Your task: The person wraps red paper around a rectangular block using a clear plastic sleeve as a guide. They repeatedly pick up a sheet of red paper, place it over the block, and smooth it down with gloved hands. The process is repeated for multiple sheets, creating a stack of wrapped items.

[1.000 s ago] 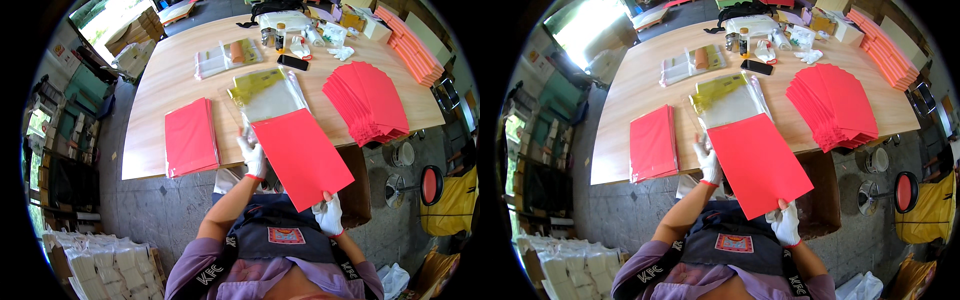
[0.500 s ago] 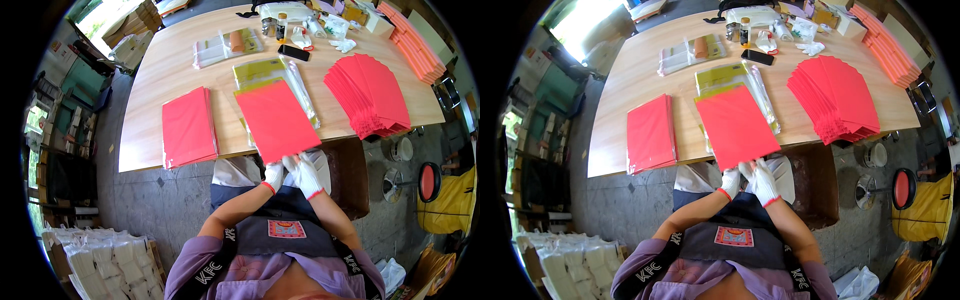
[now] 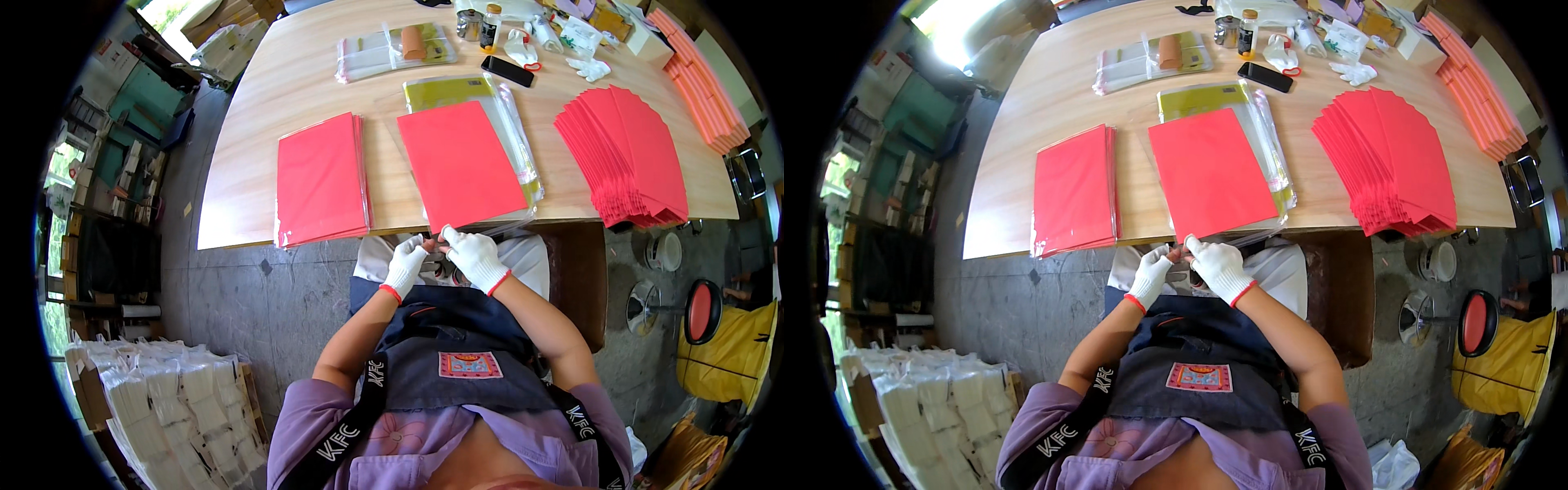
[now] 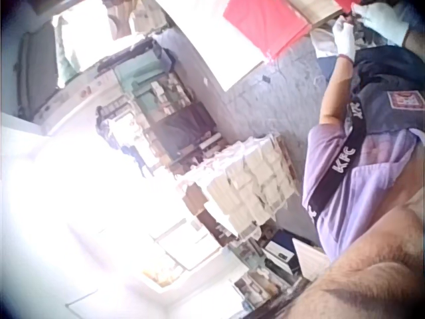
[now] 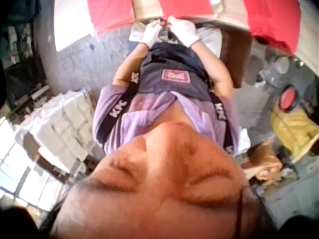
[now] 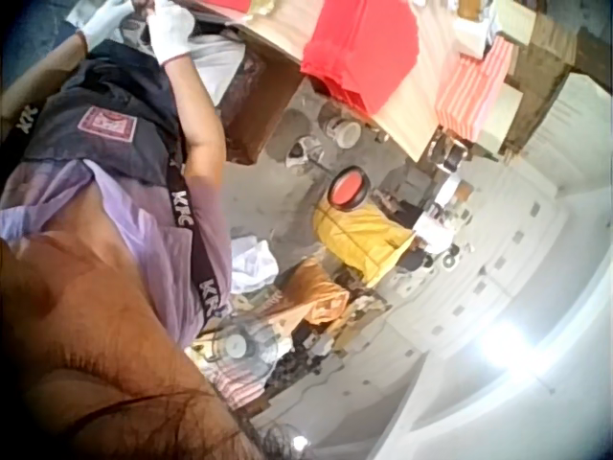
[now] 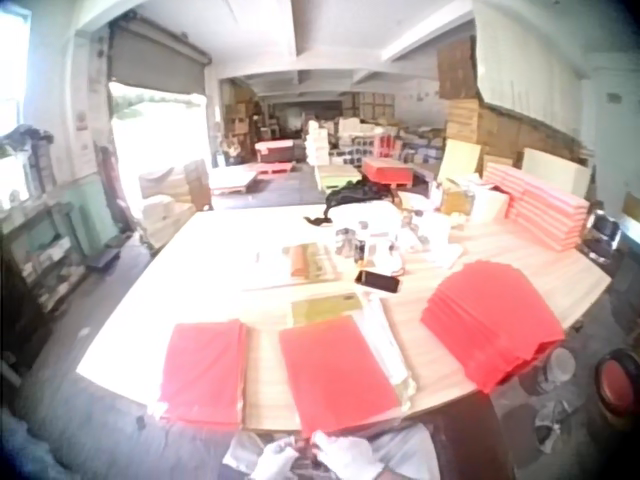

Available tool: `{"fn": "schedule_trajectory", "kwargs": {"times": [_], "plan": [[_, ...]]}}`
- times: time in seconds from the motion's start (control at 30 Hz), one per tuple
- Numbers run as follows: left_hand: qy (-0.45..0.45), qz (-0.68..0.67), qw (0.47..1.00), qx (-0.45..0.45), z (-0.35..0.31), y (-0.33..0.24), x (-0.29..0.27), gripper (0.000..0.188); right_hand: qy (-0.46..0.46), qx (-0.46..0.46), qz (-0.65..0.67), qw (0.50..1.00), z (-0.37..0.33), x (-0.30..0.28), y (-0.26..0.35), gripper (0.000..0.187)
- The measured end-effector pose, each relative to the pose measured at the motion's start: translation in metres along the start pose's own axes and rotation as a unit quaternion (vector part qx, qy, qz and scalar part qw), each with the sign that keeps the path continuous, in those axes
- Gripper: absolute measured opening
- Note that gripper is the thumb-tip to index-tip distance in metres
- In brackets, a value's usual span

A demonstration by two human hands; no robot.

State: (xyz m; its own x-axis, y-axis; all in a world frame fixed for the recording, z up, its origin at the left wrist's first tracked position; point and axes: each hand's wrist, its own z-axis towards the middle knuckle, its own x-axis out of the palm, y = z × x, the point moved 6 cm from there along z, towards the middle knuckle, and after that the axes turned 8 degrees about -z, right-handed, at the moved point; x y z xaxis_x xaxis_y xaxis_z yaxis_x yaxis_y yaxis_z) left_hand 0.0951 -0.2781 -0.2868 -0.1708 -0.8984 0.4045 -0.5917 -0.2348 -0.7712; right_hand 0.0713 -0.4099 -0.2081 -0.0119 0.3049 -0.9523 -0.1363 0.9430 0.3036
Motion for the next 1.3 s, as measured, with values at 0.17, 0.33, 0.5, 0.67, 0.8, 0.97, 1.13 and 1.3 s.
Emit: {"fn": "schedule_trajectory", "kwargs": {"times": [0.17, 0.33, 0.5, 0.67, 0.8, 0.97, 1.13, 1.3], "plan": [[0.013, 0.069, 0.997, 0.033, 0.001, -0.012, 0.001, 0.017, 0.012, -0.049, -0.118, 0.992, 0.012, 0.004, 0.012, 0.016], [-0.011, -0.016, 0.998, 0.06, 0.007, 0.002, -0.026, 0.014, 0.034, 0.151, 0.572, 0.806, -0.026, -0.009, -0.047, 0.001], [0.025, 0.277, 0.952, 0.129, -0.018, -0.034, -0.024, 0.016, -0.283, 0.361, 0.011, 0.888, -0.175, -0.055, -0.266, 0.022], [-0.05, 0.458, 0.828, 0.321, -0.031, -0.054, -0.019, 0.013, 0.55, 0.161, -0.263, 0.776, -0.299, 0.024, -0.244, 0.03], [-0.036, 0.575, 0.647, 0.499, -0.045, -0.062, 0.012, 0.022, 0.188, 0.293, -0.14, 0.927, -0.191, -0.016, -0.217, 0.029], [0.015, 0.585, 0.613, 0.532, -0.034, -0.064, 0.023, 0.019, -0.088, 0.002, -0.131, 0.987, -0.077, -0.071, -0.093, 0.045], [-0.071, 0.445, 0.782, 0.431, -0.028, -0.06, -0.008, 0.016, -0.016, 0.169, 0.073, 0.983, -0.051, -0.037, -0.113, 0.025], [-0.079, -0.14, 0.98, 0.116, -0.02, -0.026, -0.028, 0.027, -0.094, 0.312, 0.328, 0.887, -0.061, -0.021, -0.102, 0.031]]}}
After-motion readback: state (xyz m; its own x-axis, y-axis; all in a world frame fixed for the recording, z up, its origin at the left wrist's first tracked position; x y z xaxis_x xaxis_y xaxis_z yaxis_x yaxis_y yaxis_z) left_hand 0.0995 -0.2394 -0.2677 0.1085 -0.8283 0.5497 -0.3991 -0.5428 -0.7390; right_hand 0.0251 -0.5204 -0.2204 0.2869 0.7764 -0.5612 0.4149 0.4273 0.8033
